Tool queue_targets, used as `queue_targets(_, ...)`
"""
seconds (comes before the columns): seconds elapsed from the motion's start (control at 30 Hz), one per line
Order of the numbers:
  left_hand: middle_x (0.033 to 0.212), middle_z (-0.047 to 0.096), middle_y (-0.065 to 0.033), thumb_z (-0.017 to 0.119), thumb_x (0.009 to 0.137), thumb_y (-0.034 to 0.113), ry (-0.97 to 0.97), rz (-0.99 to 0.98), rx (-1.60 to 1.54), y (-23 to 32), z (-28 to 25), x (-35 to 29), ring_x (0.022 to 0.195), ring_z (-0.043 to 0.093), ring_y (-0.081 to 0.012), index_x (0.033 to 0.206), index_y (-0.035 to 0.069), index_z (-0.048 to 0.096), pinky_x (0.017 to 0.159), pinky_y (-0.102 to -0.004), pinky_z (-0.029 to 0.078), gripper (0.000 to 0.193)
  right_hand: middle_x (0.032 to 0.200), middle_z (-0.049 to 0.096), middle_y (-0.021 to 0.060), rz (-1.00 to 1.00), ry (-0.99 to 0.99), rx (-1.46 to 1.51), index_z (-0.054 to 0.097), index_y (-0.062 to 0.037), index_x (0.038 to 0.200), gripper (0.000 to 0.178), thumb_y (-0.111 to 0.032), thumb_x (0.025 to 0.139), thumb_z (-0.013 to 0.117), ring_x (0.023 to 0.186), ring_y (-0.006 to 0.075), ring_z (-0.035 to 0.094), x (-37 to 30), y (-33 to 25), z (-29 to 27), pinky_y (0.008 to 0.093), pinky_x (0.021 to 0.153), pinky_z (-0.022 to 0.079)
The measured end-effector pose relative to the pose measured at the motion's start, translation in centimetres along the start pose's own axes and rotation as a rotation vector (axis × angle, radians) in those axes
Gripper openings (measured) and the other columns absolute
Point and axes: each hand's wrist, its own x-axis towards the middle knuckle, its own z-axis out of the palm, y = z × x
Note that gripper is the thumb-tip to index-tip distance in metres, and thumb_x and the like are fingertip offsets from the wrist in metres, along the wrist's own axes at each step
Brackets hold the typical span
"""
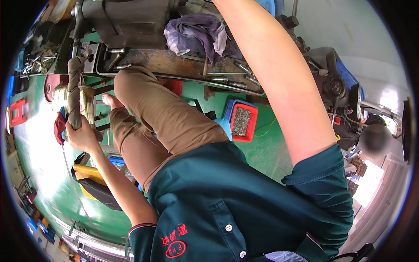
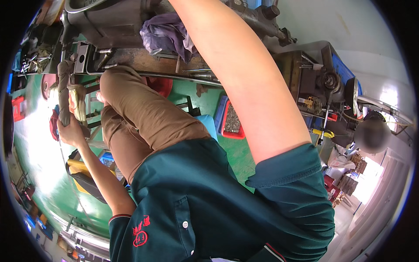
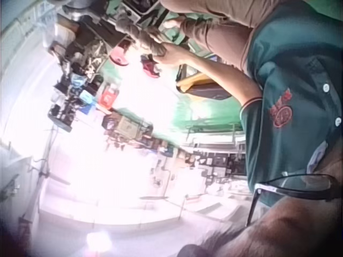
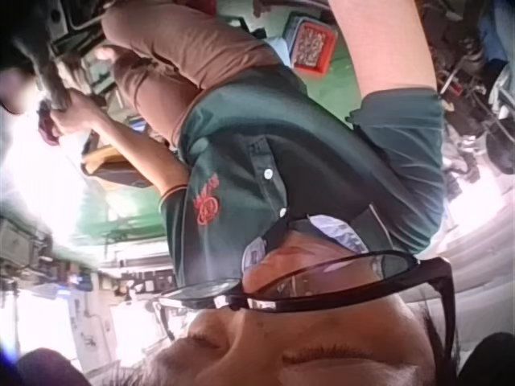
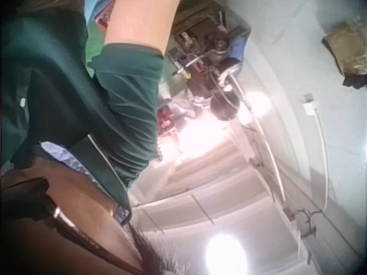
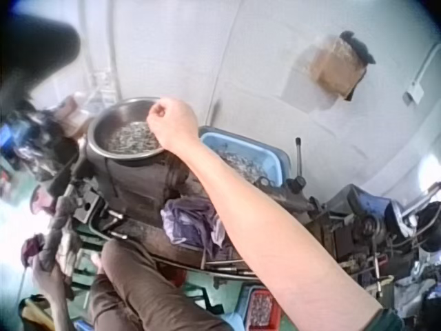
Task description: The person operates a machine, holding a wrapped lever with one hand while picking metal pins from a bowl and feeding them into the machine spindle by hand.
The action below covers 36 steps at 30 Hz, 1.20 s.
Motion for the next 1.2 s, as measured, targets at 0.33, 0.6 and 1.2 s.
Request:
queue_targets(0.33, 0.071, 0.059, -0.0128, 0.058, 0.061, 0.036, 0.037, 0.020, 0.021, 0.2, 0.2, -0.1, 0.067, 0.056, -0.0317, 0.085, 0.009, 0.058, 0.060, -0.0390, 0.042, 0.036, 0.064, 0.057, 0.0116, 0.010, -0.008, -0.030, 0.058, -0.0044, 0.065, 0.015, -0.017, 0.066, 0.051, 0.063, 0.0235, 0.056, -1.2, 3.2, -0.4, 0.0317, 0.059, 0.043)
queue_targets(0.6, 0.068, 0.059, -0.0106, 0.059, 0.061, 0.038, 0.089, 0.069, 0.019, -0.4, 0.6, -0.1, 0.062, 0.056, -0.0307, 0.083, 0.011, 0.058, 0.054, -0.0385, 0.042, 0.035, 0.063, 0.057, 0.0110, 0.017, -0.031, -0.029, 0.058, -0.0050, 0.064, 0.014, -0.017, 0.065, 0.051, 0.062, 0.0231, 0.056, -1.3, 3.0, -0.3, 0.0318, 0.058, 0.043)
queue_targets(1.2, 0.066, 0.059, -0.0118, 0.061, 0.061, 0.036, 0.108, 0.092, -0.009, 0.1, 0.4, -0.2, 0.061, 0.056, -0.0308, 0.084, 0.009, 0.058, 0.054, -0.0385, 0.043, 0.035, 0.061, 0.058, 0.0107, 0.003, -0.002, -0.021, 0.059, -0.0064, 0.063, 0.013, -0.018, 0.063, 0.052, 0.059, 0.0226, 0.057, -1.2, 3.2, 0.0, 0.0313, 0.055, 0.043)
